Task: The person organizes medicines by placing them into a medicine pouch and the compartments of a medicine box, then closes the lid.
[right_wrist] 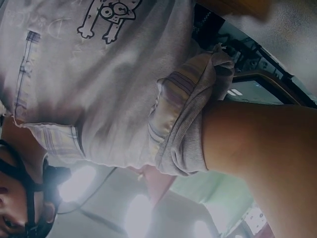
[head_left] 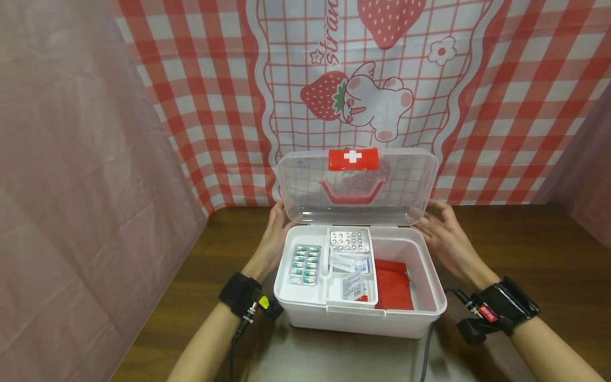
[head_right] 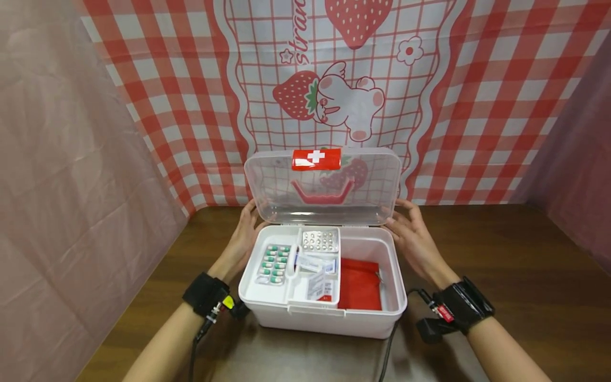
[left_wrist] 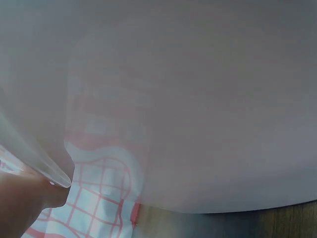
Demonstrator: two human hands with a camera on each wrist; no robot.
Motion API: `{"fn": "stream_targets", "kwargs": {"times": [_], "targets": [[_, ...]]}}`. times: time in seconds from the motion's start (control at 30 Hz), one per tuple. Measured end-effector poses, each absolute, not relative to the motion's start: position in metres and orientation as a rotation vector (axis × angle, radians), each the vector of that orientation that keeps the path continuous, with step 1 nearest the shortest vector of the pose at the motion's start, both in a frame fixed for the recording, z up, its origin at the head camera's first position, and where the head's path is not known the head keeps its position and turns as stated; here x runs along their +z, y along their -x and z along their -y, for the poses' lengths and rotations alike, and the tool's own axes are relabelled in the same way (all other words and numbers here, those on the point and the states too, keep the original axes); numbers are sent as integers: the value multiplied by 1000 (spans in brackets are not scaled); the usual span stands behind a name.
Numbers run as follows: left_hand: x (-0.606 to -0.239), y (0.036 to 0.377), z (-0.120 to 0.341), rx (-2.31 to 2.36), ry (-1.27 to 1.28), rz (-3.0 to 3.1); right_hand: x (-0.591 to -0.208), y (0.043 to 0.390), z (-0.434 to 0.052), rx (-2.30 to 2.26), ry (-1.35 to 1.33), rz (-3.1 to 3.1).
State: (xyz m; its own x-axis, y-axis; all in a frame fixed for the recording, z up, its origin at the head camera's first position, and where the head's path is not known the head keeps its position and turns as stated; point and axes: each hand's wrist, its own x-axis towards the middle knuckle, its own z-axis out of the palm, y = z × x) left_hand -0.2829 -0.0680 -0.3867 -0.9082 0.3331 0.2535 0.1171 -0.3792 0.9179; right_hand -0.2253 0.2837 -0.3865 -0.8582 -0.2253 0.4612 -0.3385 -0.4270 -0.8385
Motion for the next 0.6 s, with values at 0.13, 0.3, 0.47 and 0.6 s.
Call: {"fn": "stream_targets", "kwargs": {"times": [0.13, 0.3, 0.47, 0.6], "targets": [[-382, 280, 69, 2439, -572, -1665, -385, 224, -284, 2559, -873, 1533], [-372, 277, 70, 2419, -454, -1652, -378, 221, -286, 2579, -913, 1535], [-363, 271, 73, 2369, -547, -1711, -364, 211, -284, 2460, -878, 1724], [-359, 264, 72, 2260, -683, -1820, -353, 199, -282, 2306, -830, 1920]]}}
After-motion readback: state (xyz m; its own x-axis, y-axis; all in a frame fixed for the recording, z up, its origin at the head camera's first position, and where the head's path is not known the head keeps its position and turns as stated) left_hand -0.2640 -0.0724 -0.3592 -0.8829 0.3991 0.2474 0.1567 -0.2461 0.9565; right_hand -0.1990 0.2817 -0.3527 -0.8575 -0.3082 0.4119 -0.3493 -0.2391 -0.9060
